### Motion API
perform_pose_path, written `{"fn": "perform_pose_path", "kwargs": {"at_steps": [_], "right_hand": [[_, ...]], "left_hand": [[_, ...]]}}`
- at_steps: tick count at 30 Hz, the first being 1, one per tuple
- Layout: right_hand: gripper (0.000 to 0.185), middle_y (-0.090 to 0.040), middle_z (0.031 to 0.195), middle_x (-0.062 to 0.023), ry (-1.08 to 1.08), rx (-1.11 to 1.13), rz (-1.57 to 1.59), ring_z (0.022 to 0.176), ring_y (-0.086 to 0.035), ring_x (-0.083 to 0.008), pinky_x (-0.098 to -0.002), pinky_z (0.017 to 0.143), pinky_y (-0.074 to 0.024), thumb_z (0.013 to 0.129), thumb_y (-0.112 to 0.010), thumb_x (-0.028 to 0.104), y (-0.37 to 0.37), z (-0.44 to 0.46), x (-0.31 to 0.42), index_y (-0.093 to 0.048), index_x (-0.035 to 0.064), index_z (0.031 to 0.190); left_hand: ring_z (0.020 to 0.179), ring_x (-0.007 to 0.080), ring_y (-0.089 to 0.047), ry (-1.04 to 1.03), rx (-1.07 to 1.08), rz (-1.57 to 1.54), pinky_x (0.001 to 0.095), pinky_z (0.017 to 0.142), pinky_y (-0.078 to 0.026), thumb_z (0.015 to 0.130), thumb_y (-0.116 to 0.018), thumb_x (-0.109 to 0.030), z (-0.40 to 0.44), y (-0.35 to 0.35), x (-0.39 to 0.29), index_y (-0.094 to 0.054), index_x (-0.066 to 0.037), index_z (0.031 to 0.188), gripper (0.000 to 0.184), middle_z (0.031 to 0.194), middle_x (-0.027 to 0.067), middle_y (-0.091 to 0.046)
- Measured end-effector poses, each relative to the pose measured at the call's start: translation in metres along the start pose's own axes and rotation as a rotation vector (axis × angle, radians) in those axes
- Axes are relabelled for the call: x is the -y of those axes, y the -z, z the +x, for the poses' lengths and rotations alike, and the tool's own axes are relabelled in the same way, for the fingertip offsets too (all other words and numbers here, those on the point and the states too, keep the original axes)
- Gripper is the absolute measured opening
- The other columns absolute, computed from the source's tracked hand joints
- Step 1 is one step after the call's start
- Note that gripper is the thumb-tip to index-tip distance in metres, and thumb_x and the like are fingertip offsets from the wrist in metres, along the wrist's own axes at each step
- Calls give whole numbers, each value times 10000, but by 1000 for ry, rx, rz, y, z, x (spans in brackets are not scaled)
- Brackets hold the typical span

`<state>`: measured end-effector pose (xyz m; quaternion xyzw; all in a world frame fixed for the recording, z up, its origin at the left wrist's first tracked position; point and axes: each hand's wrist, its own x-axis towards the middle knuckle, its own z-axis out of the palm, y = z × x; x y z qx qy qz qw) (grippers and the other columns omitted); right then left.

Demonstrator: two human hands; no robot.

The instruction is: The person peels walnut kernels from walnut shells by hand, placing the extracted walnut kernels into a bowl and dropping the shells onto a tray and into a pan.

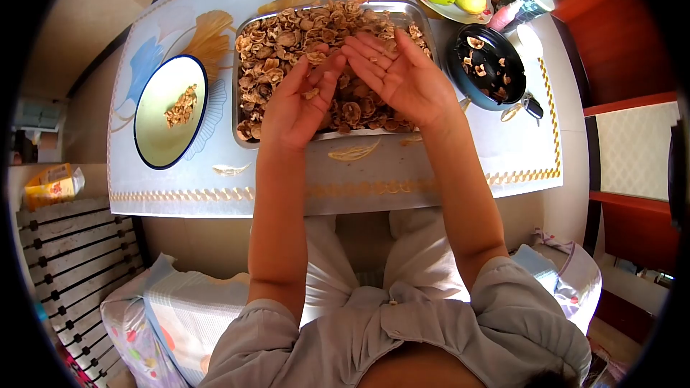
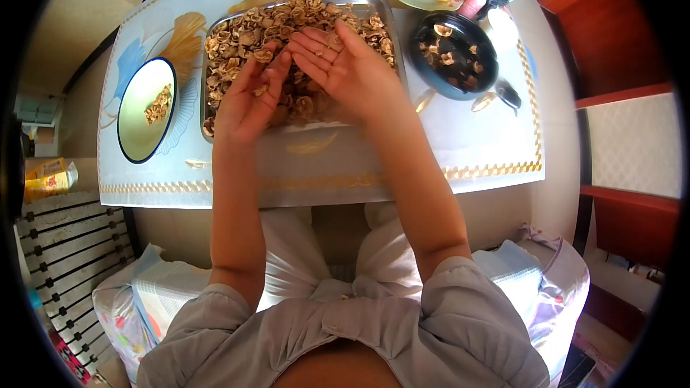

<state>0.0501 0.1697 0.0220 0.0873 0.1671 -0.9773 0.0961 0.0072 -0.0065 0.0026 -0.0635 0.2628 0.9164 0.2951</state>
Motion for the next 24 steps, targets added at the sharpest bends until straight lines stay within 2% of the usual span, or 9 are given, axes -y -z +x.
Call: {"fn": "perform_pose_path", "kwargs": {"at_steps": [8,9,12,13,18,20,21,22,24], "right_hand": [[332,-540,1151,-223,416,-112,-348,1067,-552,-300,-381,947,-468,928,-448,122,9,-33,88,-419,-79,1191],[319,-531,1159,-234,430,-180,-317,1032,-573,-298,-362,893,-506,942,-414,126,9,-35,95,-413,-79,1185],[341,-498,1202,-247,355,-160,-158,1134,-506,-333,-419,966,-445,950,-408,150,8,-28,89,-390,-76,1205],[324,-529,1160,-243,286,-96,-195,1105,-531,-317,-405,958,-453,954,-411,178,0,-21,74,-435,-71,1158],[324,-604,1094,-148,216,-23,-515,1087,-546,-217,-328,967,-406,910,-528,210,-23,-7,-16,-529,-13,1145],[284,-620,1056,-111,581,-123,-900,1031,-562,-181,-289,921,-417,902,-546,206,-23,-10,-3,-569,7,1103],[265,-627,1037,-93,768,-176,-1094,1002,-570,-163,-269,899,-423,898,-555,204,-21,-15,11,-589,16,1082],[181,-660,920,-67,1020,-391,-1295,804,-593,-110,-239,760,-454,871,-578,162,-17,-19,33,-647,38,984],[264,-660,809,-57,1112,-703,-1740,615,-617,-160,-293,637,-480,808,-641,184,26,-27,83,-641,78,1050]], "left_hand": [[903,194,-567,237,502,-357,190,597,-468,939,-468,-142,10,24,-11,-501,9,1179,285,1063,168,-557],[980,209,-557,231,563,-349,199,651,-506,942,-455,-137,11,21,-11,-486,-5,1198,290,1098,181,-542],[1058,241,-535,40,101,-146,243,757,-534,948,-439,-152,4,6,2,-473,-7,1204,297,1129,188,-528],[1127,277,-498,97,106,-236,337,916,-492,949,-436,-179,3,3,9,-469,-5,1207,313,1156,190,-524],[1187,312,-440,274,179,-445,417,1043,-369,945,-444,-176,7,8,25,-472,18,1188,312,1220,211,-482],[1179,309,-446,233,97,-428,411,1036,-381,944,-448,-174,2,-3,24,-472,24,1182,311,1210,203,-486],[1108,270,-500,185,6,-350,345,915,-471,939,-465,-160,-4,-14,21,-479,23,1179,303,1152,182,-519],[1051,243,-516,198,59,-355,310,842,-477,934,-479,-159,-1,-6,20,-484,18,1179,303,1135,178,-526],[937,190,-547,220,167,-364,240,697,-488,924,-506,-158,8,12,19,-495,8,1178,304,1102,172,-539]]}}
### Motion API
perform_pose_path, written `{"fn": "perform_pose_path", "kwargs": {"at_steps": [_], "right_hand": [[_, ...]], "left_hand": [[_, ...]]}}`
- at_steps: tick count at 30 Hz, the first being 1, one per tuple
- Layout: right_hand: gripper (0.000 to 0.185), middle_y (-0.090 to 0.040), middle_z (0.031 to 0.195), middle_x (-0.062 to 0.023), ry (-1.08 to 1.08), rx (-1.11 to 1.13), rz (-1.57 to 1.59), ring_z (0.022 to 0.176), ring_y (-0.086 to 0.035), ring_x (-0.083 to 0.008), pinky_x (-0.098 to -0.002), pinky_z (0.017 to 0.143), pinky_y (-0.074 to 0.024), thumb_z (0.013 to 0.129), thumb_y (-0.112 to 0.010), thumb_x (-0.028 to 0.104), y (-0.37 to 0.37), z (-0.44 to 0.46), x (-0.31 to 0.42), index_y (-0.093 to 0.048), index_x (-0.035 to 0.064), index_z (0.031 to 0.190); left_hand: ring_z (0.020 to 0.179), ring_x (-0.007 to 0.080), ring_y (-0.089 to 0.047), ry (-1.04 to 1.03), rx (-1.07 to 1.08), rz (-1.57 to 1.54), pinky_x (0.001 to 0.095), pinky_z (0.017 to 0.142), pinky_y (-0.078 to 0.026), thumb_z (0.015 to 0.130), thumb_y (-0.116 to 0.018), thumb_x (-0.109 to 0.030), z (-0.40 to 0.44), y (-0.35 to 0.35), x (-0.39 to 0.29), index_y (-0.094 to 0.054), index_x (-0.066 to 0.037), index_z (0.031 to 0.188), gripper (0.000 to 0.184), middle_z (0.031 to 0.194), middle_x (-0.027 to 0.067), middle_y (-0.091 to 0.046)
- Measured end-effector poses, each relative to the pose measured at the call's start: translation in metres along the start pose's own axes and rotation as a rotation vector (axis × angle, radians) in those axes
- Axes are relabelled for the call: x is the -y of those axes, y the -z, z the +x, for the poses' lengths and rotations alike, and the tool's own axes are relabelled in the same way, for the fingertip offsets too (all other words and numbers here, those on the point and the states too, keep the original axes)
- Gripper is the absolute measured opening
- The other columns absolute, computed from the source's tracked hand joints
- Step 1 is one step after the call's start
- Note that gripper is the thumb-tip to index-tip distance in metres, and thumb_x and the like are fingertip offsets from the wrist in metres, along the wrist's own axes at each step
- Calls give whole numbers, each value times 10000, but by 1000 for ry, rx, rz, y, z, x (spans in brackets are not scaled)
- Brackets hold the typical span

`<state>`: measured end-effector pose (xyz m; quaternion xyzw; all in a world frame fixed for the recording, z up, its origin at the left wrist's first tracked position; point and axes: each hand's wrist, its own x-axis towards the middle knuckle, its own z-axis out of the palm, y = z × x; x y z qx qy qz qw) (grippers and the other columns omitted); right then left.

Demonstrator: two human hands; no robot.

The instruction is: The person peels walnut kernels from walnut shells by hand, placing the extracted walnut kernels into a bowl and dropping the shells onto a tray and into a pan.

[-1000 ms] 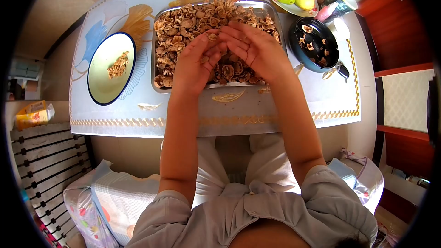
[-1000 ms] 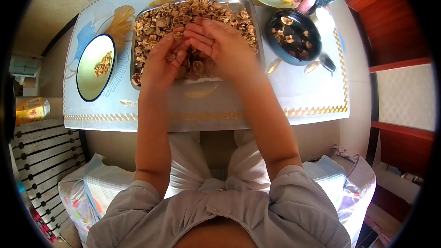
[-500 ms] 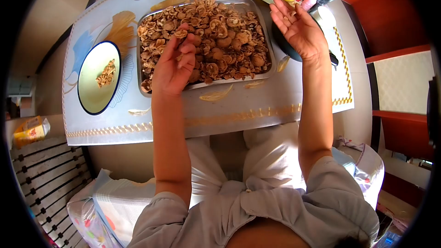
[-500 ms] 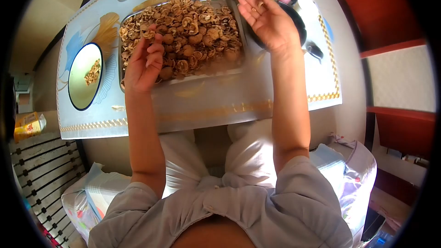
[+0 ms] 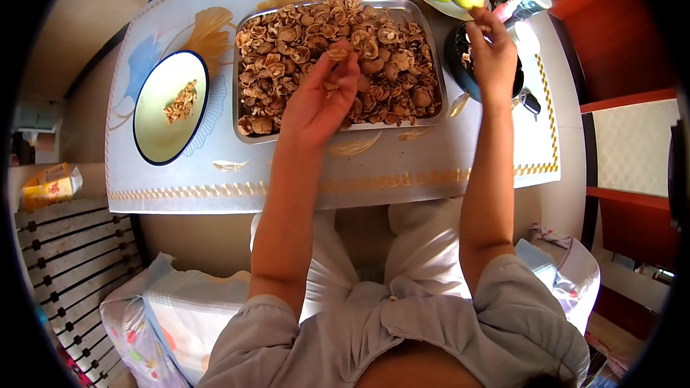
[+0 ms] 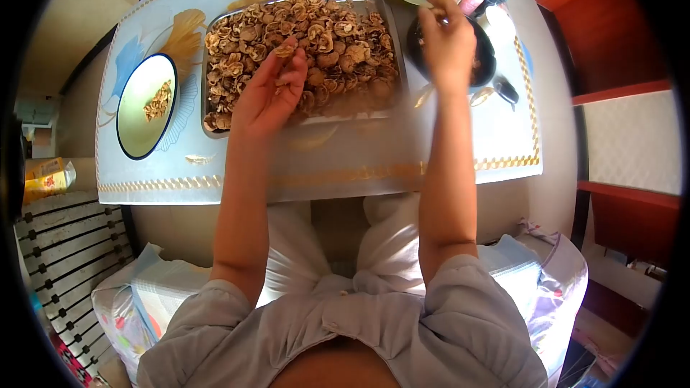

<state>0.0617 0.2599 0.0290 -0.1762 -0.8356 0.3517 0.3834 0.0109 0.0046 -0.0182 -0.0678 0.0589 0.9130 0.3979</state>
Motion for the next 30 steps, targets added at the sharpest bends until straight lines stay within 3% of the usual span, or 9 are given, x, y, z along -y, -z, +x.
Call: {"fn": "perform_pose_path", "kwargs": {"at_steps": [1,4,6,7,9,15,22,25,30], "right_hand": [[321,-660,826,-89,-57,52,-204,655,-630,-189,-298,657,-488,772,-678,198,8,-2,-5,-636,89,1071],[326,-664,888,-99,375,-148,-456,726,-640,-206,-307,676,-498,756,-700,189,6,-10,-1,-643,90,1061],[256,-654,955,-99,43,176,149,774,-622,-152,-260,679,-495,755,-707,145,-9,-28,22,-672,79,999],[237,-657,908,-84,18,336,420,760,-610,-129,-243,654,-486,759,-702,127,-18,-37,37,-669,57,983],[246,-642,882,-47,45,510,432,767,-595,-79,-203,682,-488,788,-669,49,-33,-48,59,-648,24,1031],[271,-663,864,-84,140,516,308,696,-626,-117,-235,620,-503,751,-701,81,-44,-64,66,-649,25,1011],[244,-663,875,-106,227,463,266,694,-636,-177,-267,606,-500,765,-688,115,-48,-68,64,-653,25,989],[221,-655,828,-133,222,449,279,709,-633,-276,-332,623,-497,744,-676,128,-49,-69,64,-659,14,933],[205,-658,828,-110,285,388,109,679,-632,-238,-305,584,-497,750,-683,123,-52,-74,68,-660,29,931]], "left_hand": [[874,164,-520,-41,-18,100,216,636,-450,922,-508,-148,-1,-3,1,-498,14,1165,292,1097,173,-532],[706,89,-458,-152,-85,374,165,498,-359,909,-533,-146,-1,-14,8,-521,6,1110,252,1049,155,-543],[625,46,-441,-204,-155,523,158,464,-329,890,-576,-180,-3,-16,12,-553,-35,1051,218,974,114,-590],[610,39,-436,-228,-170,587,157,458,-322,889,-578,-179,-3,-16,14,-558,-39,1027,197,938,91,-593],[581,26,-424,-282,-196,710,156,445,-307,887,-583,-176,-3,-17,15,-568,-48,979,158,866,45,-599],[543,19,-413,-360,-215,835,154,446,-301,870,-604,-145,-4,-17,20,-615,-46,932,117,706,-49,-545],[538,20,-402,-368,-262,878,161,439,-285,861,-613,-128,-6,-20,18,-623,-26,981,158,677,-44,-530],[531,18,-389,-355,-294,891,160,435,-273,861,-613,-140,-7,-20,18,-622,-25,986,170,669,-46,-522],[509,2,-354,-345,-281,907,157,420,-246,863,-612,-162,-7,-21,17,-622,-35,940,148,661,-61,-509]]}}
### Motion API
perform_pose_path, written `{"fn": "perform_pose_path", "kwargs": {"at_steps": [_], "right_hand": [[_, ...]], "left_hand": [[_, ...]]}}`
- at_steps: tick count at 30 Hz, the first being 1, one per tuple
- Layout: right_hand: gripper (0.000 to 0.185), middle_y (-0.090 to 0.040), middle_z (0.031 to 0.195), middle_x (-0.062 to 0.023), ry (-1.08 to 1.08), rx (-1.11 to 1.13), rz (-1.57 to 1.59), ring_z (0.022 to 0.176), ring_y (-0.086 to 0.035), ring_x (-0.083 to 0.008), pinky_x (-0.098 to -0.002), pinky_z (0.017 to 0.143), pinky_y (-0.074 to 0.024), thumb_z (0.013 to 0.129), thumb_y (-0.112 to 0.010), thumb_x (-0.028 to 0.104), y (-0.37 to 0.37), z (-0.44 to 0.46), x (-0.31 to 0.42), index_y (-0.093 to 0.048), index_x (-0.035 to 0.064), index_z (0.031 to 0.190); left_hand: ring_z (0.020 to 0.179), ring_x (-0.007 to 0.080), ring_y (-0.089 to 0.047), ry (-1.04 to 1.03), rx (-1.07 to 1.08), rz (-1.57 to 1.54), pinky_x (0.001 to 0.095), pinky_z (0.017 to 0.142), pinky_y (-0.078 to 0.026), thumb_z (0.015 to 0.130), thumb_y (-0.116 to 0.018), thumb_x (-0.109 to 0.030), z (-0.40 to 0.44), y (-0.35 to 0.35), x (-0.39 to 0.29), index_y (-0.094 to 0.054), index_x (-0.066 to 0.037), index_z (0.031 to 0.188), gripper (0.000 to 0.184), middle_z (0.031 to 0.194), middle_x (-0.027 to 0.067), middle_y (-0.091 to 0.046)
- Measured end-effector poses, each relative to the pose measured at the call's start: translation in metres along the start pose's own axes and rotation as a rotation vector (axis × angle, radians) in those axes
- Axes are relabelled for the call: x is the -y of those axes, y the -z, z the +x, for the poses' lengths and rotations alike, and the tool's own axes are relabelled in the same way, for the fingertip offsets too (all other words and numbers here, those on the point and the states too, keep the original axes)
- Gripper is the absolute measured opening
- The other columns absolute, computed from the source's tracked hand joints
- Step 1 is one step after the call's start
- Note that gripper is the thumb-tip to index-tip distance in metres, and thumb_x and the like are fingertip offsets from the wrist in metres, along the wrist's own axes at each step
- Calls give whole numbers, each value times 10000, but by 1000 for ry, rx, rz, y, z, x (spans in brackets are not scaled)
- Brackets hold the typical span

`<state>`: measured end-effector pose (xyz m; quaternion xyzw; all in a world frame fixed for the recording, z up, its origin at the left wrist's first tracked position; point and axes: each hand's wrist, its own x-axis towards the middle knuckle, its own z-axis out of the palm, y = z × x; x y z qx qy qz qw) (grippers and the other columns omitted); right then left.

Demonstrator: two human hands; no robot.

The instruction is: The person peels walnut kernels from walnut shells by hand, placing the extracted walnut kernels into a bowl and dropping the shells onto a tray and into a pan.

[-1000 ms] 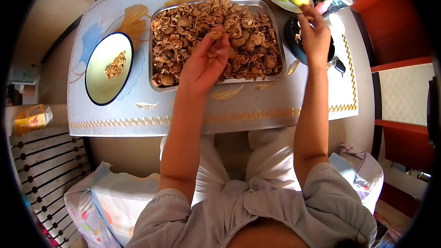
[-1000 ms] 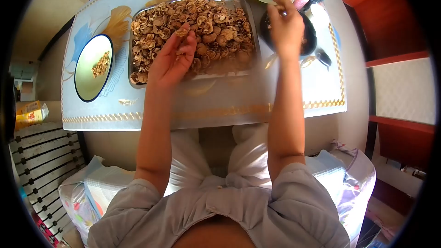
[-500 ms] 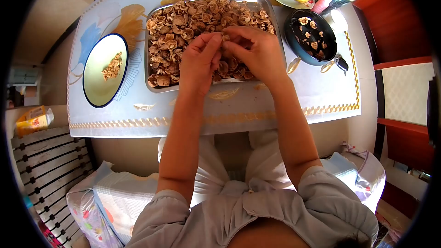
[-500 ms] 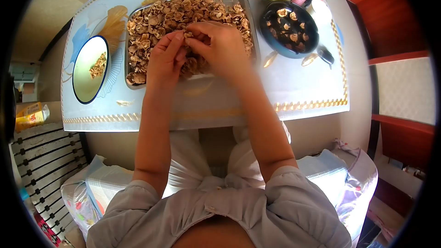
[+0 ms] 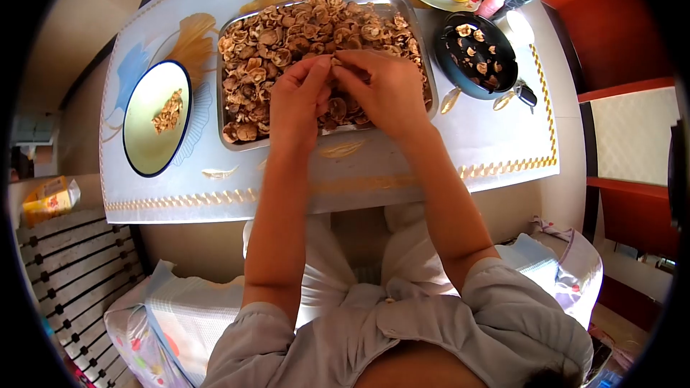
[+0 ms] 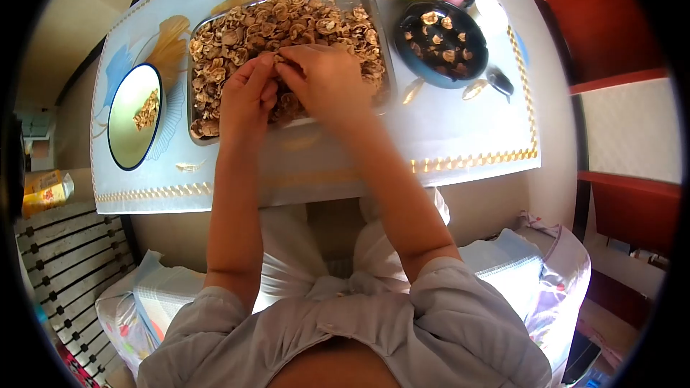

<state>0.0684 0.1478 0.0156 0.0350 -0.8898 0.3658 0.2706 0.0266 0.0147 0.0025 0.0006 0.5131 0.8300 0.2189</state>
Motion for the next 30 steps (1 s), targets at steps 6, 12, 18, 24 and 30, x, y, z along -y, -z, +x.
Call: {"fn": "perform_pose_path", "kwargs": {"at_steps": [6,12,18,24,30], "right_hand": [[190,-650,773,-118,-12,-6,68,647,-615,-256,-325,584,-479,748,-674,144,4,1,9,-672,39,907],[182,-671,812,-115,-155,72,231,688,-639,-162,-259,621,-494,783,-663,92,8,1,3,-663,-4,937],[226,-668,809,-86,-365,93,621,691,-630,-139,-243,611,-481,823,-630,160,0,1,-8,-651,-19,959],[216,-646,938,-42,-676,160,1050,818,-606,-98,-210,673,-490,874,-573,158,9,5,-3,-608,28,1043],[177,-628,859,4,-564,206,729,711,-540,-47,-193,601,-427,827,-646,210,8,5,3,-606,53,896]], "left_hand": [[517,-3,-355,-7,62,-53,150,417,-245,866,-610,-156,5,9,4,-622,-48,920,122,676,-62,-518],[531,4,-376,44,92,-82,141,426,-270,874,-597,-150,4,8,0,-622,-35,948,139,722,-38,-558],[521,4,-366,84,100,-130,139,413,-262,900,-558,-173,1,9,-4,-601,-36,963,158,791,9,-600],[507,0,-355,151,105,-273,134,390,-242,896,-555,-151,5,17,-10,-582,-42,1002,155,861,52,-624],[494,-1,-359,102,149,-206,131,413,-257,819,-631,-46,2,17,-9,-583,-21,1113,299,854,8,-617]]}}
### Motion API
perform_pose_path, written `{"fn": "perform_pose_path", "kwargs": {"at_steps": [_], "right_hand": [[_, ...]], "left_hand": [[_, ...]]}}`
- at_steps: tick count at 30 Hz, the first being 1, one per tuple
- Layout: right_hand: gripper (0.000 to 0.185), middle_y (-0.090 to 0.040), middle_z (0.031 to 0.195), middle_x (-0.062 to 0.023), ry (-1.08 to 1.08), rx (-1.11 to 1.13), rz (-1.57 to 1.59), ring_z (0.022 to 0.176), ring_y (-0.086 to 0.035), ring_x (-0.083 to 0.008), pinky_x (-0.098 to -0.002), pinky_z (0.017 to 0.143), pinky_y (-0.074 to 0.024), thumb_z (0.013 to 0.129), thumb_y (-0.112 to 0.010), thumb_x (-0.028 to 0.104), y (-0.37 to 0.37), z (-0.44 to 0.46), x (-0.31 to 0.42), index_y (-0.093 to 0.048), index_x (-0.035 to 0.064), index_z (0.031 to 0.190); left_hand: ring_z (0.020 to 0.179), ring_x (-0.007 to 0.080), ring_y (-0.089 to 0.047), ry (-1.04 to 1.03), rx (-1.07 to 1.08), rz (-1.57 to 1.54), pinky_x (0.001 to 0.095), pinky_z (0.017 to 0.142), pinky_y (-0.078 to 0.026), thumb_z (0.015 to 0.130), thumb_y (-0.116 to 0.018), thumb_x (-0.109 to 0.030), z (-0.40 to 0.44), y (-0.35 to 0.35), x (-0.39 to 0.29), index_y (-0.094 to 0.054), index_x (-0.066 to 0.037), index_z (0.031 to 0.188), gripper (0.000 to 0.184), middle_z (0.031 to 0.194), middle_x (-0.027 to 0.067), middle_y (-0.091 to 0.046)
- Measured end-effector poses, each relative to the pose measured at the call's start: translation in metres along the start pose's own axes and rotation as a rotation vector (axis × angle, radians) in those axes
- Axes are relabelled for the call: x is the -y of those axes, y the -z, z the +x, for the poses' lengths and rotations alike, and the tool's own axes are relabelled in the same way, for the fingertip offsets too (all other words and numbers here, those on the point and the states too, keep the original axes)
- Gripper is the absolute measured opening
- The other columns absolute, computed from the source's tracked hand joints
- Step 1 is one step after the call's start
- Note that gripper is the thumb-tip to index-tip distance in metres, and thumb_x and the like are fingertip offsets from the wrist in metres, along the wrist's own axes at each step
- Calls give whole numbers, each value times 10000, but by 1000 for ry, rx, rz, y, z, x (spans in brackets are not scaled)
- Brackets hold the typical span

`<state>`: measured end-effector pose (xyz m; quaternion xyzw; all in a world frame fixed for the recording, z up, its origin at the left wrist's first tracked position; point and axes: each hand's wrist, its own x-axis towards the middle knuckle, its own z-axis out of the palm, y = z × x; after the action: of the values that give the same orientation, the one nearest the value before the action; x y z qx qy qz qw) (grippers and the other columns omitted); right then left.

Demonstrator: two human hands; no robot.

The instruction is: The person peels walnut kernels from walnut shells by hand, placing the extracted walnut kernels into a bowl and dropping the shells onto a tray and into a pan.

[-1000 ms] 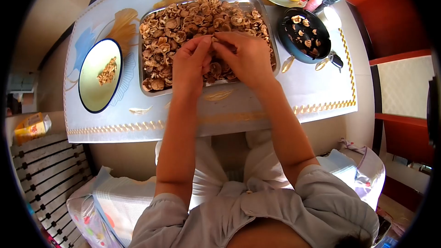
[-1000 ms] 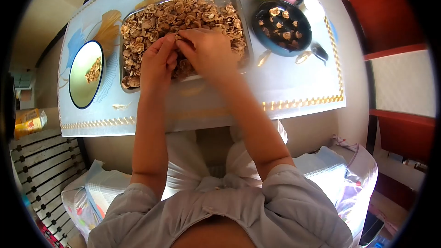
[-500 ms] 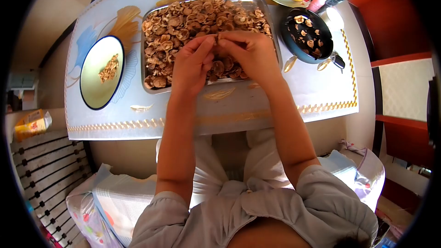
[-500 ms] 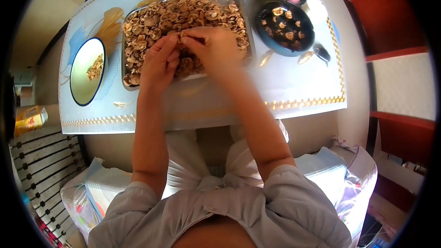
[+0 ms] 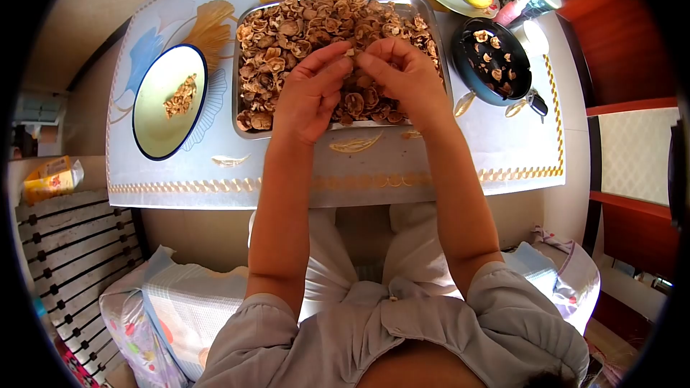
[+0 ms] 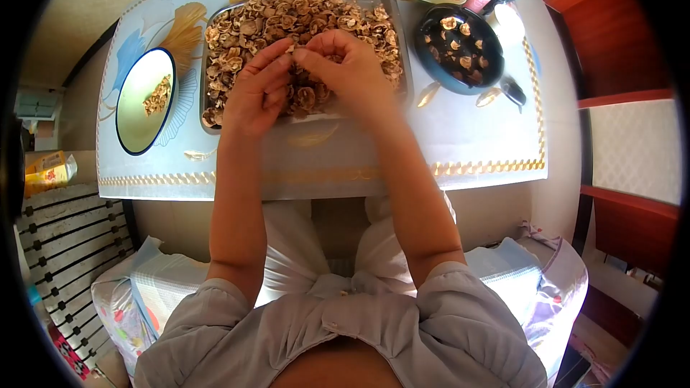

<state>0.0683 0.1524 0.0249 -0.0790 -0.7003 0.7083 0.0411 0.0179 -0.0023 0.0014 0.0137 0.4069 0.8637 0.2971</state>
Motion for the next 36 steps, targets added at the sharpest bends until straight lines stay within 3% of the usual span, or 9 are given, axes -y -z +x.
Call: {"fn": "perform_pose_path", "kwargs": {"at_steps": [8,15,20,22,27,30,32,35,36], "right_hand": [[176,-605,679,-28,281,-160,-266,603,-525,-78,-237,540,-413,810,-648,165,-7,1,-10,-640,2,877],[158,-568,686,50,159,-189,-3,545,-440,-13,-158,484,-352,865,-588,162,25,6,-8,-657,35,930],[225,-680,790,-87,101,-596,-998,689,-612,-107,-244,628,-470,833,-610,209,108,0,6,-675,54,983],[266,-681,789,-83,37,-683,-1071,698,-620,-112,-252,647,-478,847,-589,227,118,-5,1,-650,65,1049],[316,-620,936,-14,102,-311,77,770,-498,-57,-190,689,-425,930,-484,258,61,0,13,-603,32,1116],[485,-511,1201,-194,84,-4,546,1123,-504,-251,-339,955,-411,962,-378,314,5,2,5,-420,-78,1243],[520,-469,1261,-192,108,66,384,1167,-468,-250,-358,995,-372,964,-354,337,-16,-6,8,-383,-86,1266],[510,-455,1283,-173,104,79,274,1202,-441,-256,-363,1008,-361,973,-317,324,-26,-12,10,-363,-80,1282],[490,-460,1278,-172,152,16,344,1203,-443,-257,-362,1010,-360,974,-319,307,-27,-11,10,-374,-74,1276]], "left_hand": [[495,-2,-363,-36,-27,169,141,422,-265,821,-621,-36,-3,-5,-4,-578,-23,1152,334,800,-27,-608],[569,29,-412,121,99,-290,149,418,-318,886,-538,-77,2,4,-10,-517,39,1149,289,1012,134,-607],[840,188,-594,204,39,-546,191,581,-520,896,-498,-78,7,8,-6,-476,102,1139,303,1113,235,-547],[980,275,-566,156,-9,-535,255,719,-538,894,-484,-67,5,-3,-5,-471,105,1143,303,1138,247,-528],[1171,341,-453,203,78,-680,407,973,-433,921,-425,-125,5,-6,-1,-462,98,1162,330,1168,235,-511],[1180,313,-433,252,284,-799,449,1042,-344,946,-378,-185,7,-3,10,-452,90,1176,366,1179,203,-514],[1170,289,-433,254,619,-976,457,1064,-305,957,-353,-221,19,17,34,-447,87,1182,392,1185,181,-517],[1128,264,-456,223,709,-1028,451,1053,-320,958,-353,-219,24,26,46,-432,90,1190,394,1187,160,-519],[1140,279,-447,222,508,-1002,455,1052,-321,958,-352,-218,20,19,39,-427,95,1192,397,1190,177,-511]]}}
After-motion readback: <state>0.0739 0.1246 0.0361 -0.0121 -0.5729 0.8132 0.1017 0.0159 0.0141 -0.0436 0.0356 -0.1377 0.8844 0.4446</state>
